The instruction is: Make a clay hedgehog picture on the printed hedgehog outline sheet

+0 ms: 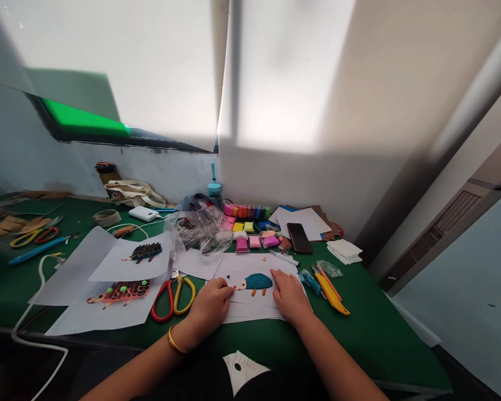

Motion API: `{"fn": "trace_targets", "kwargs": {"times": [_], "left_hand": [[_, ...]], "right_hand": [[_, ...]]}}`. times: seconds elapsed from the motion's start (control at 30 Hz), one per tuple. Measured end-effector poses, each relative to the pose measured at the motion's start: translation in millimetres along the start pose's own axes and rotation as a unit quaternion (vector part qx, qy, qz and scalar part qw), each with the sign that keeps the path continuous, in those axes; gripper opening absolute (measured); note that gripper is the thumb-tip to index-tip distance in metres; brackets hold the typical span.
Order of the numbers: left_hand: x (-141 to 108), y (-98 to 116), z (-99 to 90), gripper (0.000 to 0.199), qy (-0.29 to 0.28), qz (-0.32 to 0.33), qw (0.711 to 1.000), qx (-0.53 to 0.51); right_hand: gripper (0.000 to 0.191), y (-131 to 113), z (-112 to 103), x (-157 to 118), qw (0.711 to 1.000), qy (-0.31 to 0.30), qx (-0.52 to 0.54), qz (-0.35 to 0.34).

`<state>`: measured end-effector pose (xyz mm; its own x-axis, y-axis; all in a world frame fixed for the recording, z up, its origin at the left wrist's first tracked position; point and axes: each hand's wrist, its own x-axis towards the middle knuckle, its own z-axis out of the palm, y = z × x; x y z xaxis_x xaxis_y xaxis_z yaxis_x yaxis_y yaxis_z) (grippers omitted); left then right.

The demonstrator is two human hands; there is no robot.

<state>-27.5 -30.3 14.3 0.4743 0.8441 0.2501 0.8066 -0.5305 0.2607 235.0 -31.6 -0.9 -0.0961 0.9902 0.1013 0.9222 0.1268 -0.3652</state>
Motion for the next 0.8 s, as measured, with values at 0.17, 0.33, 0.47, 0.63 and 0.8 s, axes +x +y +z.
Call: {"fn": "trace_targets", "kwargs": {"times": [0.17, 0.33, 0.47, 0.63, 0.8], "left_hand": [[0.0, 0.8, -0.4, 0.025, 0.005, 0.004, 1.000, 0.001], [-0.5, 0.8, -2.1, 0.022, 0.008, -0.008, 1.000, -0.020], [-2.9, 3.7, -5.9, 0.025, 0.032, 0.011, 0.999, -0.036], [-6.9, 14.5, -10.8, 0.027, 0.000, 0.172, 0.985, -0.023], [-7.1, 18.6, -8.4, 0.024, -0.023, 0.207, 0.977, -0.034]], "right_hand": [[0.057, -2.6, -2.2, -0.8, 1.000, 0.001, 0.000, 0.006], [0.056, 1.5, 0.9, -0.2, 1.000, 0.014, 0.006, -0.005], [0.055, 5.0, 3.1, 0.4, 1.000, 0.019, 0.011, -0.009], [0.052, 6.9, 4.7, 0.2, 0.999, 0.040, 0.014, -0.020], [0.048, 5.0, 4.2, -2.8, 0.995, 0.087, -0.005, -0.055]]}}
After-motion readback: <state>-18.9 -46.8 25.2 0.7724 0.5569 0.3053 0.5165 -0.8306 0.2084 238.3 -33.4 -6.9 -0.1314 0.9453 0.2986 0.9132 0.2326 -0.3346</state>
